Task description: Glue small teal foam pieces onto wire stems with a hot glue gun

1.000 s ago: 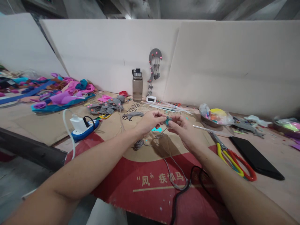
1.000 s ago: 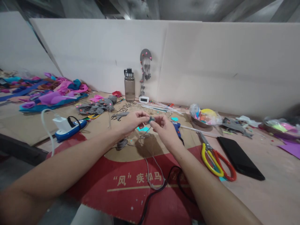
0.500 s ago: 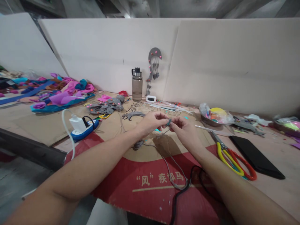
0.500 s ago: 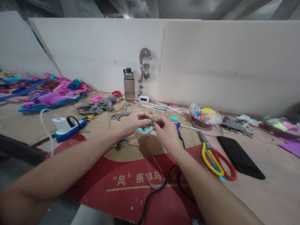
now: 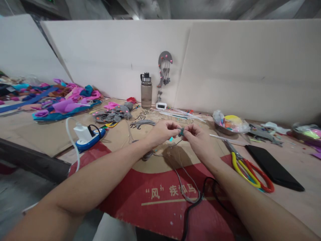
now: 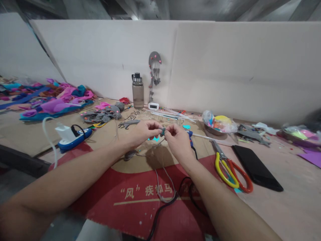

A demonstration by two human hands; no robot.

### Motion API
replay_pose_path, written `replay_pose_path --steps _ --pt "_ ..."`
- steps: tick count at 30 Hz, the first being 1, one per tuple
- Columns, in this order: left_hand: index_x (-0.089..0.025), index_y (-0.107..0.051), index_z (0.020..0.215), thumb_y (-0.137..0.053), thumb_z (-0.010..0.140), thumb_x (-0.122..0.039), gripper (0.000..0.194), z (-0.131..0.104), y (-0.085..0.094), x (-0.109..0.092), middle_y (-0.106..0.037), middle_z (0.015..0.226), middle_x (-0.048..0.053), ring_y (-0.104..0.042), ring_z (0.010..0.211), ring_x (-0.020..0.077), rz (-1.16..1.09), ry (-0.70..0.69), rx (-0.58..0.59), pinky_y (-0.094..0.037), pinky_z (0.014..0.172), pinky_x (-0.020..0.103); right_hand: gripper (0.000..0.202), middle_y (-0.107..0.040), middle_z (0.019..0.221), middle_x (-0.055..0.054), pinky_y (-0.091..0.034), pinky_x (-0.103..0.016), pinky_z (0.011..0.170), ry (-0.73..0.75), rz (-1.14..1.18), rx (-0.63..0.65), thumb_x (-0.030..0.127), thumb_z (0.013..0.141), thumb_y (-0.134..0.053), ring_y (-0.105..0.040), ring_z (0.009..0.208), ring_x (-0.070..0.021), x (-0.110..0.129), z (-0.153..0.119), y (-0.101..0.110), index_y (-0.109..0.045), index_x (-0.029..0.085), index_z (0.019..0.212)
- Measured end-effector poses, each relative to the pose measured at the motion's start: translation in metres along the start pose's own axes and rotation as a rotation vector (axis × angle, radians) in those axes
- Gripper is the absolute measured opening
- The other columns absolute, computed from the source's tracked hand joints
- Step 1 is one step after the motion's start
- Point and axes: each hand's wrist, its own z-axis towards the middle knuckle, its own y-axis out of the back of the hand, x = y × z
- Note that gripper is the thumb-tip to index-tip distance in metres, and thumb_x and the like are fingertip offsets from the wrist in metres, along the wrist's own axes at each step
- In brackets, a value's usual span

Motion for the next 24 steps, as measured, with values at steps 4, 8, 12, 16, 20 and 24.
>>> replay_pose_path --steps 4,8,12,16,20,24 --pt "-0.012 -0.064 0.081 -0.064 0.077 -0.019 0.008 0.005 0.002 0.006 -0.055 0.057 -0.004 -0.045 0.046 0.0049 -0.053 0.081 -0.037 -0.035 0.046 0.019 0.023 -0.056 0.069 0.003 -0.048 -0.031 0.067 -0.107 0.143 0.087 0.039 0.072 -0.065 -0.054 0.063 -0.0116 -0.002 0.0 -0.002 -0.054 0.02 0.079" --pt "-0.011 -0.062 0.084 -0.063 0.077 -0.014 0.008 0.008 0.003 0.01 -0.06 0.064 -0.001 -0.052 0.05 0.0062 -0.153 0.109 -0.063 -0.043 0.052 0.022 0.04 -0.062 0.079 0.003 -0.053 -0.031 0.07 -0.223 0.283 0.138 0.036 0.063 -0.076 -0.061 0.072 -0.0131 -0.007 0.001 -0.007 -0.051 0.021 0.091" --pt "-0.012 -0.061 0.085 -0.067 0.074 -0.016 0.013 0.007 0.002 0.009 -0.06 0.066 -0.002 -0.054 0.053 0.0064 -0.14 0.076 -0.031 -0.042 0.052 0.021 0.037 -0.061 0.073 0.005 -0.054 -0.03 0.069 -0.254 0.337 0.118 0.036 0.061 -0.075 -0.06 0.065 -0.0104 -0.01 0.002 -0.008 -0.05 0.021 0.084" --pt "-0.013 -0.06 0.084 -0.074 0.07 -0.022 0.022 0.006 0.002 0.011 -0.059 0.067 -0.003 -0.054 0.055 0.007 -0.112 0.045 -0.019 -0.041 0.053 0.021 0.028 -0.055 0.068 0.006 -0.055 -0.029 0.063 -0.252 0.322 0.101 0.038 0.064 -0.07 -0.054 0.055 -0.0077 -0.009 0.005 -0.003 -0.053 0.019 0.076" --pt "-0.014 -0.065 0.089 -0.075 0.07 -0.033 0.029 0.007 0.006 0.011 -0.063 0.077 0.001 -0.057 0.064 0.009 -0.085 0.063 0.06 -0.043 0.059 0.022 0.021 -0.052 0.07 0.005 -0.055 -0.032 0.061 -0.192 0.229 0.109 0.037 0.069 -0.063 -0.05 0.056 -0.0088 -0.011 0.008 0.004 -0.054 0.02 0.078" --pt "-0.014 -0.069 0.084 -0.065 0.078 -0.05 0.037 0.009 0.016 0.009 -0.06 0.07 0.001 -0.051 0.061 0.009 0.024 0.1 0.062 -0.038 0.056 0.022 0.01 -0.056 0.072 0.001 -0.048 -0.03 0.061 0.057 -0.136 0.119 0.029 0.079 -0.053 -0.053 0.064 -0.0135 -0.011 0.008 0.012 -0.057 0.02 0.08"
